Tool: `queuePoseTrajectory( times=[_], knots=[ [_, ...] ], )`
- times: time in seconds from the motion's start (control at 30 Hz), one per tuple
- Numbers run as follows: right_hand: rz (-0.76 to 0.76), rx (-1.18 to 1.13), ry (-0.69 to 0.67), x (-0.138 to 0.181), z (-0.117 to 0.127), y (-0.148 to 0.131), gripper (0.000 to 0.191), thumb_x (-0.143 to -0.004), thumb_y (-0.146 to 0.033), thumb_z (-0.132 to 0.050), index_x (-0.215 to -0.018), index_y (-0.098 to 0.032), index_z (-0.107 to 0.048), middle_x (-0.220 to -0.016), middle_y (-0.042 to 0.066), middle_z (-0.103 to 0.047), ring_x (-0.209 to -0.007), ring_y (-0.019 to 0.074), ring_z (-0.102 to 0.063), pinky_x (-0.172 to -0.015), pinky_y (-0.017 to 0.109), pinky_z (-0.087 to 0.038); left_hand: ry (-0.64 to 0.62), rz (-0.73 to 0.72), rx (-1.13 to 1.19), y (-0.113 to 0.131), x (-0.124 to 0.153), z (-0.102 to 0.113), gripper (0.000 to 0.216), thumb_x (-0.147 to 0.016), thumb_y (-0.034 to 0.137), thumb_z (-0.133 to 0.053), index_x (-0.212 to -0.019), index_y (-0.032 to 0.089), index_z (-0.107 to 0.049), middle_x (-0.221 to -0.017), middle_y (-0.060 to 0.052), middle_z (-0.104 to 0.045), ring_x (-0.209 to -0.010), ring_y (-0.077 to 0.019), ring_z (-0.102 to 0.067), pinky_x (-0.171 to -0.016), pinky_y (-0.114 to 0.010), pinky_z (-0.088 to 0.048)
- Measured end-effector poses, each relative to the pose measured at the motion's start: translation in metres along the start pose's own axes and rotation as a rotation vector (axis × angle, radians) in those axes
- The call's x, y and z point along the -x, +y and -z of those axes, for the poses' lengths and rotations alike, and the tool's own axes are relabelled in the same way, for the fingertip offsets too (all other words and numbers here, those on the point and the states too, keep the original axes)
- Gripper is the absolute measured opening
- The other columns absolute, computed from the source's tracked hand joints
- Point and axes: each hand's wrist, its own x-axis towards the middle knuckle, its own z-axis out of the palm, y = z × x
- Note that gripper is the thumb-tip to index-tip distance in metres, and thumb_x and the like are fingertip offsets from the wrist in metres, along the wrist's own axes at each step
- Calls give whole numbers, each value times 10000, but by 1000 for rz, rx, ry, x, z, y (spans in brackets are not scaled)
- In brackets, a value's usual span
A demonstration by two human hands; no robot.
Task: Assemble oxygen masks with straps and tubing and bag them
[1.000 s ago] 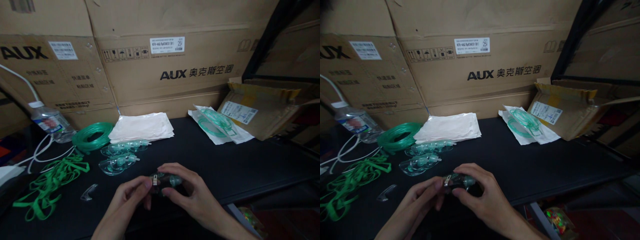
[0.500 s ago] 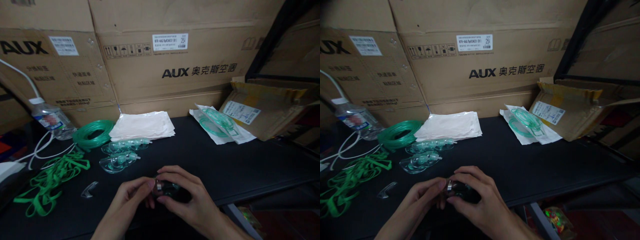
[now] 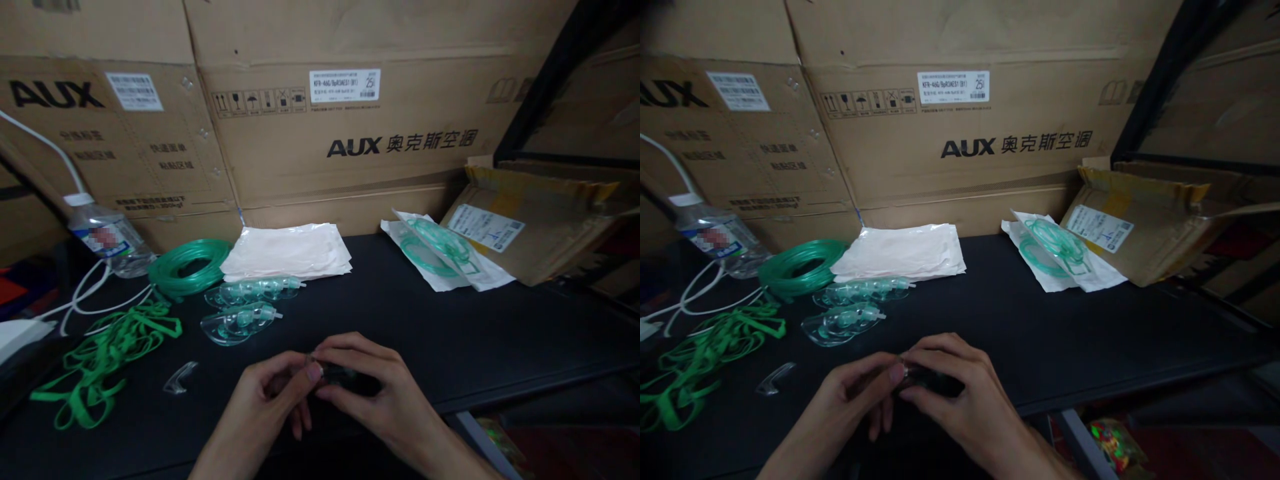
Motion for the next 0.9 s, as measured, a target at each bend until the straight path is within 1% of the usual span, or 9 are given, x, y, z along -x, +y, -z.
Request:
queuePoseTrajectory(
  times=[0.1, 0.17, 0.33, 0.43, 0.5, 0.6, 0.7, 0.77, 0.9],
  knots=[
    [-70, -14, -4, -1, 3, 0, 684, -728, -210, -904, -1346, -367, -656, -1242, 9, -734, -1135, 195, -684, -995, 302, -527, 22, 34, 36, 2, 0, 1, 561, -776, 663, -712, -981, 142, -744, -536, 16, -572, -426, -113, -515, -395, -195, -378],
    [-103, -26, 3, -2, 4, 2, 780, -710, -203, -915, -1395, -404, -600, -1260, -13, -728, -1163, 188, -670, -1023, 305, -507, 27, 55, 47, 4, 1, 2, 581, -776, 663, -712, -1025, 138, -732, -512, 25, -562, -407, -111, -516, -379, -185, -378],
    [-155, -49, 35, -2, 4, 10, 750, -758, -171, -868, -1408, -412, -581, -1236, -26, -736, -1143, 181, -680, -1036, 323, -497, 36, 77, -12, 2, 2, 3, 580, -823, 665, -652, -1060, 139, -704, -487, 28, -562, -391, -122, -544, -381, -185, -420],
    [-166, -16, 66, -3, 3, 10, 656, -756, -153, -856, -1339, -373, -652, -1194, -14, -754, -1117, 189, -695, -1006, 314, -519, 194, 9, -135, -7, 1, 1, 515, -847, 612, -652, -1106, 167, -669, -555, 24, -607, -433, -143, -603, -416, -207, -485],
    [-168, 10, 83, -4, 1, 10, 513, -747, -149, -856, -1212, -328, -734, -1146, -3, -769, -1083, 194, -712, -967, 290, -543, 303, -84, -212, -12, 1, -1, 465, -841, 525, -694, -1179, 209, -647, -714, -1, -683, -486, -149, -641, -435, -225, -529],
    [-144, 63, 105, -2, 0, 14, 398, -707, -132, -878, -1060, -289, -782, -1073, 2, -784, -1015, 196, -741, -906, 244, -578, 235, -217, -250, -18, 2, -2, 336, -864, 375, -676, -1182, 269, -681, -1069, -53, -709, -629, -146, -682, -438, -210, -557],
    [-43, 171, 119, 1, 2, 23, 464, -653, -117, -904, -1069, -287, -787, -1070, 9, -797, -1003, 208, -763, -871, 204, -603, 164, -268, -271, -20, 3, -3, 245, -925, 318, -606, -1140, 276, -717, -1080, -42, -704, -601, -107, -648, -402, -157, -513],
    [45, 259, 110, 2, 5, 30, 488, -641, -139, -916, -1091, -284, -792, -1100, 21, -805, -1013, 220, -774, -880, 189, -606, 177, -336, -348, -21, 2, -3, 243, -956, 299, -588, -1158, 276, -720, -1062, -33, -717, -594, -94, -650, -467, -156, -541],
    [199, 389, 86, 0, 10, 38, 484, -650, -201, -922, -1113, -271, -798, -1143, 43, -804, -1011, 241, -783, -912, 200, -591, 238, -569, -572, -19, 7, 4, 226, -974, 262, -603, -1163, 265, -727, -1097, -28, -746, -878, -141, -734, -762, -179, -587]
  ],
)
